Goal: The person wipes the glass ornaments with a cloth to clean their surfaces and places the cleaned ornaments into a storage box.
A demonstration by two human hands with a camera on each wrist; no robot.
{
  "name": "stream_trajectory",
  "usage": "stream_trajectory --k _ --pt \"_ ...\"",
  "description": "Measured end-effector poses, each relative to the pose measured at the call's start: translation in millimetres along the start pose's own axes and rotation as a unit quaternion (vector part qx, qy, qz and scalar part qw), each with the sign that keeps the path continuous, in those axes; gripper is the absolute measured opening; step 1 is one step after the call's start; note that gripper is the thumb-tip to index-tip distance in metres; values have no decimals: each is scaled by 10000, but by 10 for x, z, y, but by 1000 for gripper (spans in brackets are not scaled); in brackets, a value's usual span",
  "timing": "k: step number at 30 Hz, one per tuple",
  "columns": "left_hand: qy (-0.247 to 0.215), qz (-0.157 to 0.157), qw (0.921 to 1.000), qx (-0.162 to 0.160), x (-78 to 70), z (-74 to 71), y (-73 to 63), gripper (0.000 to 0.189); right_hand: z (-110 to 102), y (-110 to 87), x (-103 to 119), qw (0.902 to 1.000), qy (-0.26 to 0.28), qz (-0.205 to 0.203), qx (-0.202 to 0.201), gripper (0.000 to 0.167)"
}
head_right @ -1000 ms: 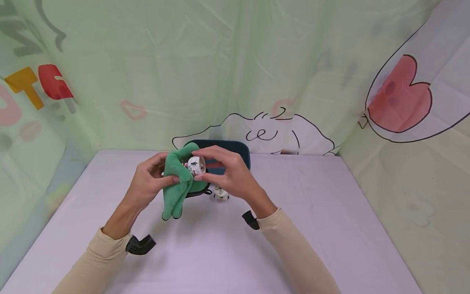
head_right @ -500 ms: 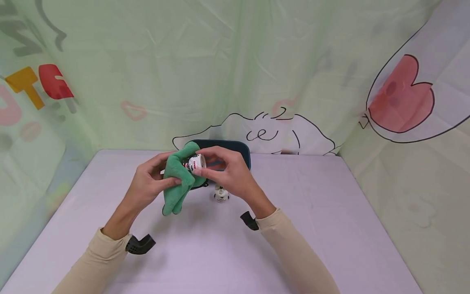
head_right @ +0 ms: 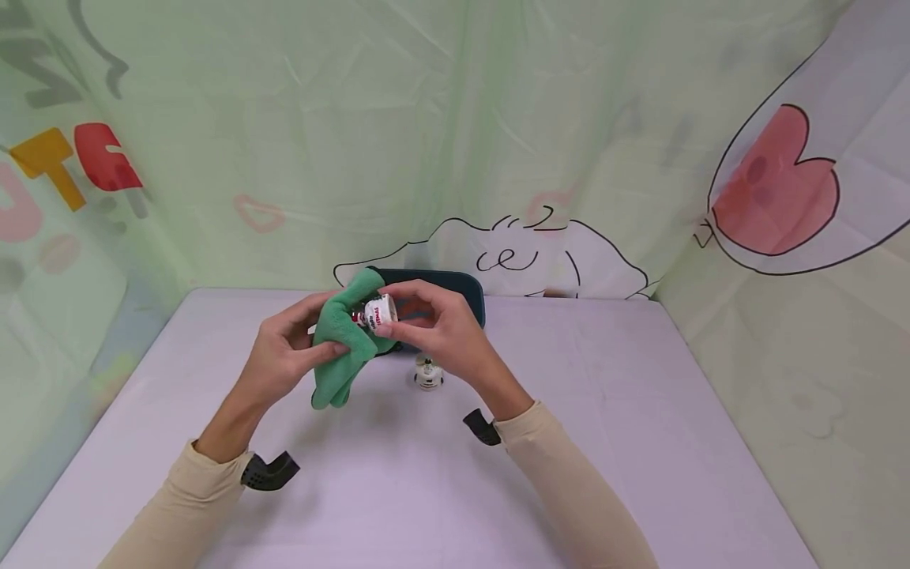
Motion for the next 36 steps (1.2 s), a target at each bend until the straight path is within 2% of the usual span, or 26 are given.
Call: stream_trajectory --k 5,12,21,26,29,32,36 --pt "-56 47 9998 -197 -4 -18 4 63 19 18 21 9995 59 -249 158 43" --pt "-36 89 9995 -285 16 -33 8 61 18 37 43 9955 -330 -826 332 46" --pt "66 -90 9997 -226 16 -42 26 60 1 56 67 9842 -595 -1561 589 48" --pt "-19 -279 9994 -207 18 -40 28 59 -13 58 77 9744 -1122 -1860 587 44" --pt "-108 -349 9991 -221 21 -36 31 59 -21 60 72 9683 -1403 -1994 550 41" --pt "-152 -409 9988 -240 28 -32 30 58 -26 57 60 9662 -1480 -2046 518 40" --pt "-184 -440 9986 -228 33 -26 24 57 -23 52 54 9699 -1313 -1995 479 44"
Point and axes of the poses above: each hand's wrist, its own y-axis towards the middle knuckle, its own z-axis out of the palm, x = y × z, the point moved 3 cm from there along y, towards the middle knuckle, and after that the axes turned 3 degrees about -z, right-handed, at the moved point
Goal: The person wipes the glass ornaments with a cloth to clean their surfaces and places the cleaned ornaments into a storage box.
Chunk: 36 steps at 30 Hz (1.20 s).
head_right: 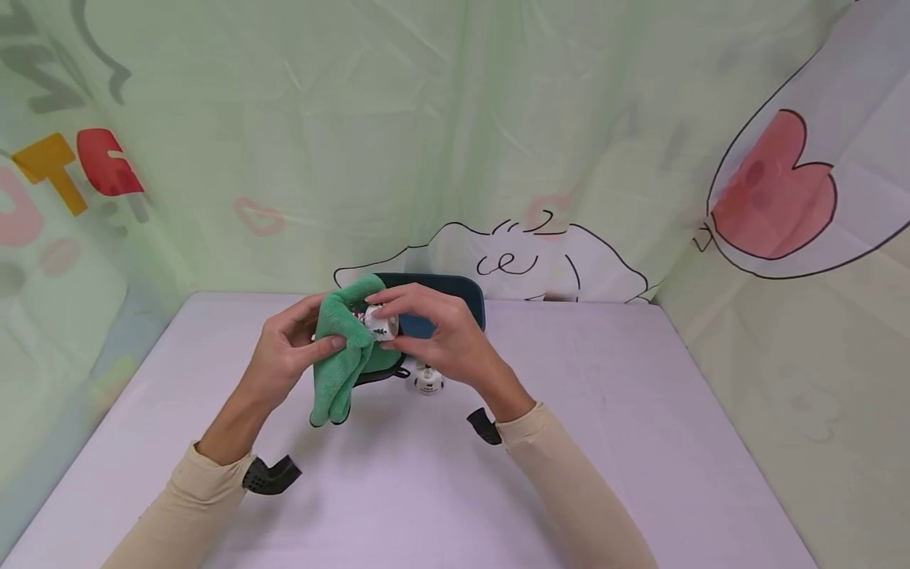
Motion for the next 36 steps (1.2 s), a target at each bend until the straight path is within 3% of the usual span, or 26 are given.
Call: stream_trajectory --k 7,16,22,30,36 --pt "-18 250 9997 58 8 3 -7 56 17 -8 16 9975 559 412 -157 50" --pt "99 358 9993 95 14 27 -20 56 9 -35 7 9906 541 1225 -262 41" --pt "307 447 9984 129 21 48 -15 57 -9 -25 2 9825 527 1767 -247 34" --pt "590 846 9945 180 -25 44 -6 62 -31 -11 -23 9688 519 2412 -243 21" --pt "672 916 9933 191 -53 48 -16 64 -29 -9 -34 9547 828 2852 -172 18"
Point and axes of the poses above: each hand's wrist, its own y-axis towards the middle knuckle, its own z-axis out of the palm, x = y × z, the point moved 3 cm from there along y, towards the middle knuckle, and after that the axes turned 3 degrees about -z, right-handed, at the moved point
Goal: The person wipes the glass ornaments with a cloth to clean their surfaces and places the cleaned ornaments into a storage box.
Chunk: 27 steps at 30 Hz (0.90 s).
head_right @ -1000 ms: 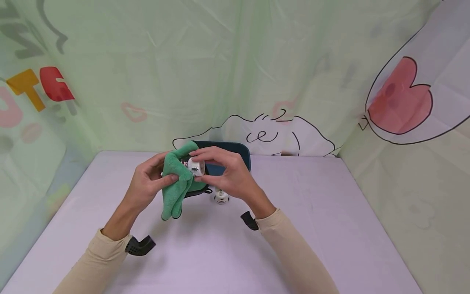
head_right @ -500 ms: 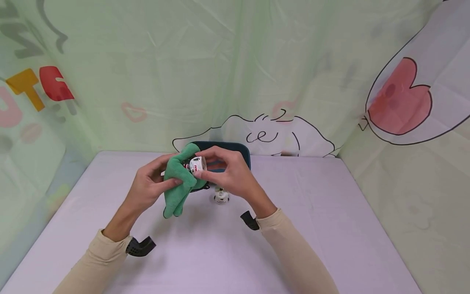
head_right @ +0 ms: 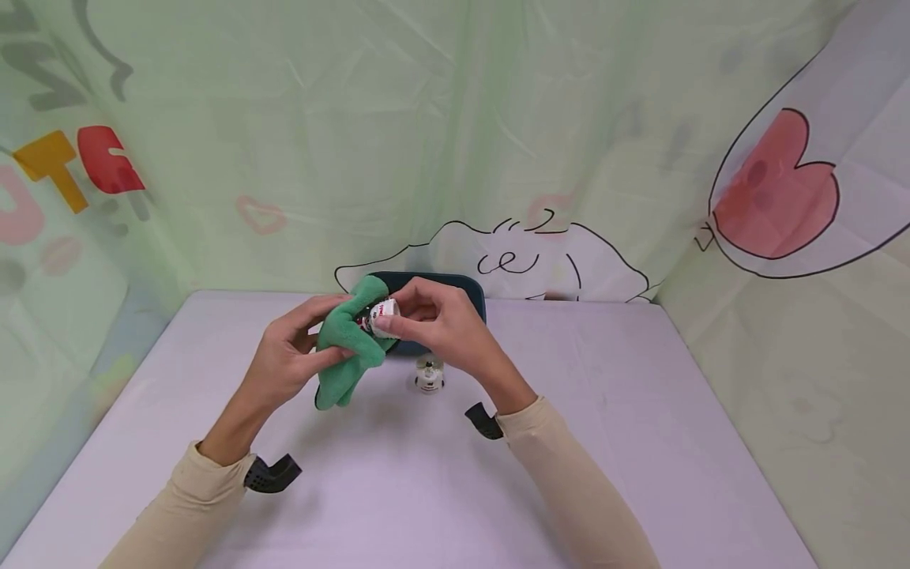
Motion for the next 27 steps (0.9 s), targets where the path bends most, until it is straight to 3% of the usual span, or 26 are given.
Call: stream_trajectory --k 8,15,21,27 --pt "-68 4 9999 -107 12 0 -1 62 9 5 -8 9990 356 -180 212 30" --pt "-213 -209 9994 -198 36 -1 -7 60 30 1 -4 9961 724 -422 270 39" --pt "-269 -535 9976 -347 40 -22 -8 60 37 -14 12 9931 400 -1073 241 44" --pt "-477 -973 9937 -302 57 -41 2 59 36 -17 26 9853 -15 -1691 246 44"
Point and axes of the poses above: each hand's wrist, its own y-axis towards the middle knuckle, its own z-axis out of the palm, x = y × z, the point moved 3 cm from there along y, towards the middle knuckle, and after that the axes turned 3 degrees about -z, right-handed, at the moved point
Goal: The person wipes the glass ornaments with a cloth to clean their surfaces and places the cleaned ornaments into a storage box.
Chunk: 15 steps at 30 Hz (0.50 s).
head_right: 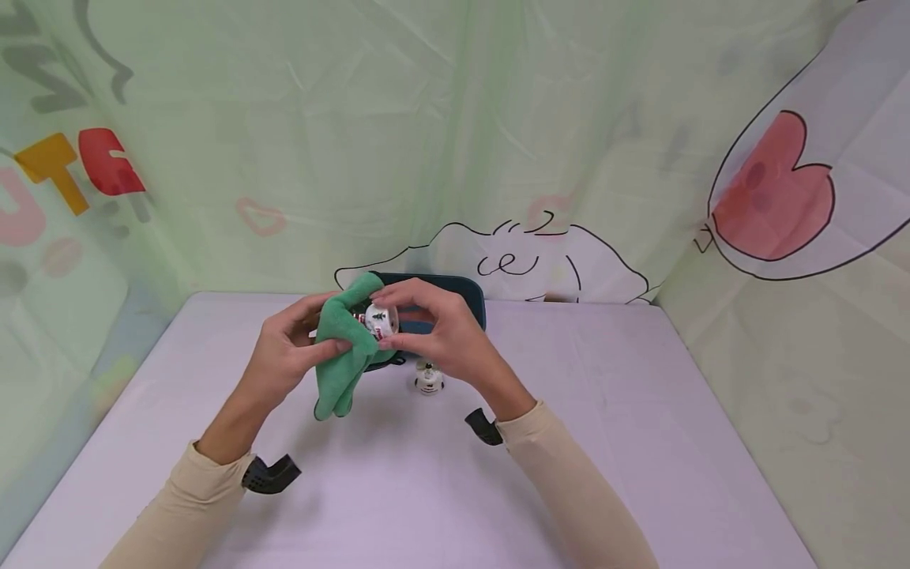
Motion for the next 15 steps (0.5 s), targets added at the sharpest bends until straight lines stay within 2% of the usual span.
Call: stream_trajectory --k 5,15 --pt "-78 -357 9993 37 26 -12 0 58 7 9 -5 9992 -122 -343 150 44" --pt "-198 -826 9963 153 42 -33 -10 56 4 42 11 9931 -606 -913 421 39"
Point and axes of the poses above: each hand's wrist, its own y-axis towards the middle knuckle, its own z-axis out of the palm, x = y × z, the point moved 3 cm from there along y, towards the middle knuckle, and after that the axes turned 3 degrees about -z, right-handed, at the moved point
